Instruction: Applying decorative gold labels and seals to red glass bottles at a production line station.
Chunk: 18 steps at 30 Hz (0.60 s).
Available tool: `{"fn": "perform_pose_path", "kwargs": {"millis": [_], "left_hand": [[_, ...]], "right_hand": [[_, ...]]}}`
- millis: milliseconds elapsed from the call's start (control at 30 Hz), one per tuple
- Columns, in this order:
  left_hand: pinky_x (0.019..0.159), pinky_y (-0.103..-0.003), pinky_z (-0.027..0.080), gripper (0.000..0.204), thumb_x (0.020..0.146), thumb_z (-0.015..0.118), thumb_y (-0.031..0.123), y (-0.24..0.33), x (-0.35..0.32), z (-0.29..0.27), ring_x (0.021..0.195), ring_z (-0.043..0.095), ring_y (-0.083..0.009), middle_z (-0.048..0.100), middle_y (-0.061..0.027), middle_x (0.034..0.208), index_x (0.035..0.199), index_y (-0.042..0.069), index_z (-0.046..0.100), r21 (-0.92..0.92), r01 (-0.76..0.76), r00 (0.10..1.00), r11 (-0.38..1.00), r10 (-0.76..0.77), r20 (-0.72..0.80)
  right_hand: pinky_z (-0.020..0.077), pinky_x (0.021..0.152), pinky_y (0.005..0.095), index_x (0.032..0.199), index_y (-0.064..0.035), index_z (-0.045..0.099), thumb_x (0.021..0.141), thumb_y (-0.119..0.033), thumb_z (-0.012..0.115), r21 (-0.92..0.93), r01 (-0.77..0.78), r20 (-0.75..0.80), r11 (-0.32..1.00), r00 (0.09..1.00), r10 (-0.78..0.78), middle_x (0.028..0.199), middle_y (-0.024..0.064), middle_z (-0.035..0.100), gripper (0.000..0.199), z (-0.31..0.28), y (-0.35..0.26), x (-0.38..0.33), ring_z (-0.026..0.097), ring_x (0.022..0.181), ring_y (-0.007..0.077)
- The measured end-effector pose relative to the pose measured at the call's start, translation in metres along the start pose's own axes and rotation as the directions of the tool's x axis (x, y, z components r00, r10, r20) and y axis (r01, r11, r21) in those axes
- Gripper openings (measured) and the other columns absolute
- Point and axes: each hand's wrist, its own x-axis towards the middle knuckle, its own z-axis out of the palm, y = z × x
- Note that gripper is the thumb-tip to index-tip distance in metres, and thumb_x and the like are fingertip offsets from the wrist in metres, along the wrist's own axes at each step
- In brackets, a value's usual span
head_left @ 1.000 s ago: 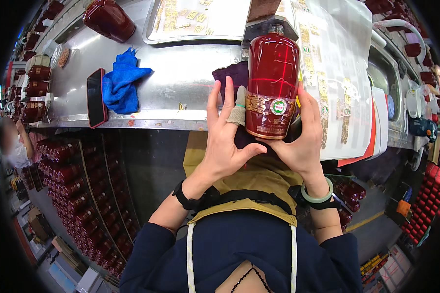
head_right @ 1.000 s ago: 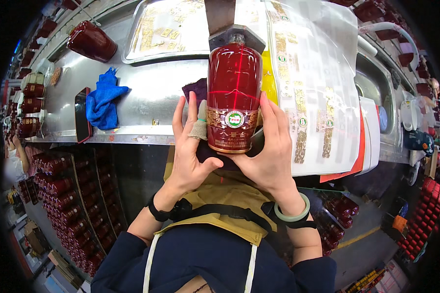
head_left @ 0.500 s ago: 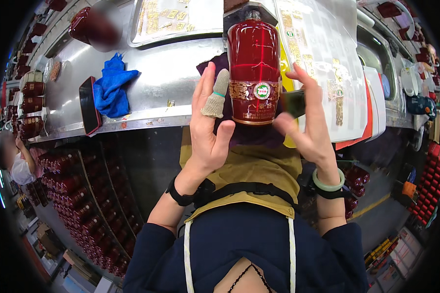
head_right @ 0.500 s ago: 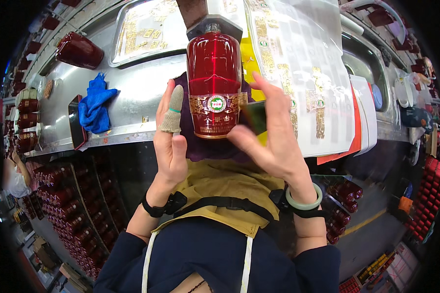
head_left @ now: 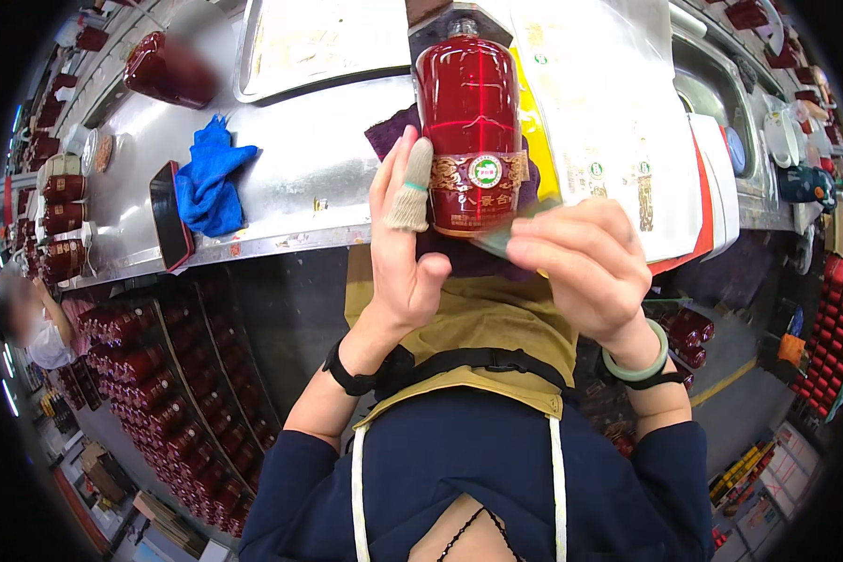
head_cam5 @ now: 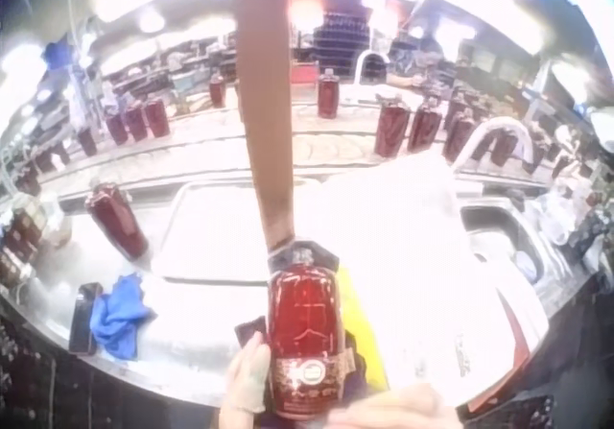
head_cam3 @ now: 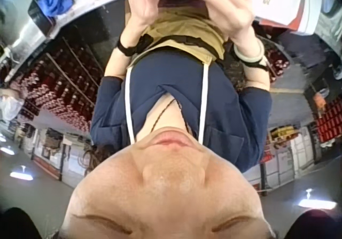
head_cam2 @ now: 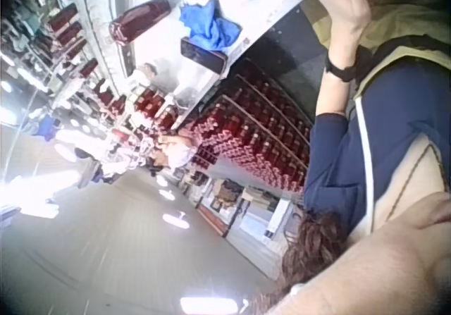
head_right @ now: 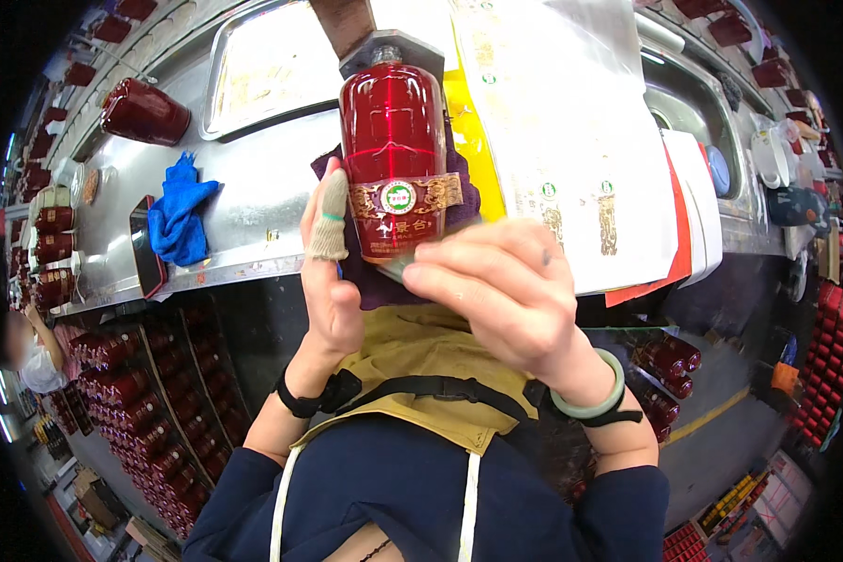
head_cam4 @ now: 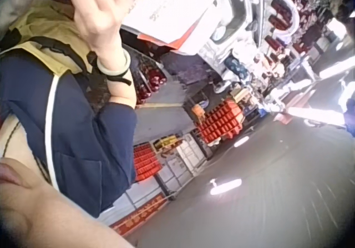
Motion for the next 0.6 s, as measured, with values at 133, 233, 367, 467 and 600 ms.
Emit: {"fn": "perform_pose_path", "kwargs": {"millis": [133, 233, 367, 467, 600], "left_hand": [[0.120, -0.050, 0.031, 0.125, 0.077, 0.063, 0.088, 0.011, 0.004, -0.007, 0.145, 0.038, -0.0403, 0.039, -0.0260, 0.161, 0.156, -0.006, 0.039, 0.102, -0.047, 0.996, 0.994, 0.039, 0.080], [0.113, -0.049, 0.039, 0.113, 0.066, 0.094, 0.056, 0.019, 0.011, -0.003, 0.138, 0.043, -0.0360, 0.048, -0.0192, 0.152, 0.150, -0.003, 0.047, 0.184, -0.093, 0.995, 0.979, 0.086, 0.048], [0.112, -0.046, 0.041, 0.104, 0.065, 0.100, 0.032, 0.018, 0.021, 0.005, 0.135, 0.049, -0.0346, 0.052, -0.0190, 0.149, 0.149, -0.004, 0.050, 0.372, -0.100, 0.995, 0.923, 0.095, 0.031], [0.112, -0.043, 0.044, 0.102, 0.065, 0.100, 0.024, 0.017, 0.019, 0.002, 0.133, 0.055, -0.0335, 0.055, -0.0194, 0.147, 0.149, -0.004, 0.050, 0.276, -0.022, 1.000, 0.961, 0.019, 0.012], [0.111, -0.042, 0.047, 0.100, 0.069, 0.097, 0.020, 0.005, 0.011, -0.009, 0.133, 0.060, -0.0351, 0.058, -0.0231, 0.144, 0.152, -0.007, 0.046, 0.135, 0.130, 0.985, 0.982, -0.143, 0.093]], "right_hand": [[0.0540, 0.076, 0.0342, 0.097, -0.0068, 0.080, 0.074, -0.004, 0.072, 0.073, -0.017, 0.024, 0.997, 1.000, 0.016, 0.100, 0.0054, 0.077, 0.024, -0.004, 0.005, -0.006, 0.071, 0.090, 0.0216], [0.0562, 0.080, 0.0346, 0.106, -0.0013, 0.075, 0.089, 0.005, 0.068, 0.337, -0.298, -0.006, 0.893, 0.948, 0.319, 0.100, 0.0109, 0.075, 0.019, -0.009, 0.009, -0.007, 0.072, 0.092, 0.0234], [0.0448, 0.081, 0.0232, 0.128, 0.0026, 0.060, 0.101, -0.004, 0.064, 0.646, -0.478, -0.057, 0.596, 0.748, 0.662, 0.104, 0.0002, 0.057, 0.027, -0.013, 0.016, 0.004, 0.053, 0.085, 0.0092], [0.0366, 0.070, 0.0202, 0.130, -0.0014, 0.060, 0.099, -0.013, 0.072, 0.663, -0.436, -0.015, 0.609, 0.805, 0.593, 0.096, -0.0050, 0.046, 0.035, -0.010, 0.019, 0.003, 0.040, 0.075, 0.0065], [0.0292, 0.063, 0.0181, 0.136, -0.0071, 0.059, 0.093, -0.022, 0.083, 0.655, -0.649, 0.139, 0.386, 0.606, 0.783, 0.093, -0.0077, 0.042, 0.051, 0.015, 0.018, 0.006, 0.034, 0.073, 0.0015]]}}
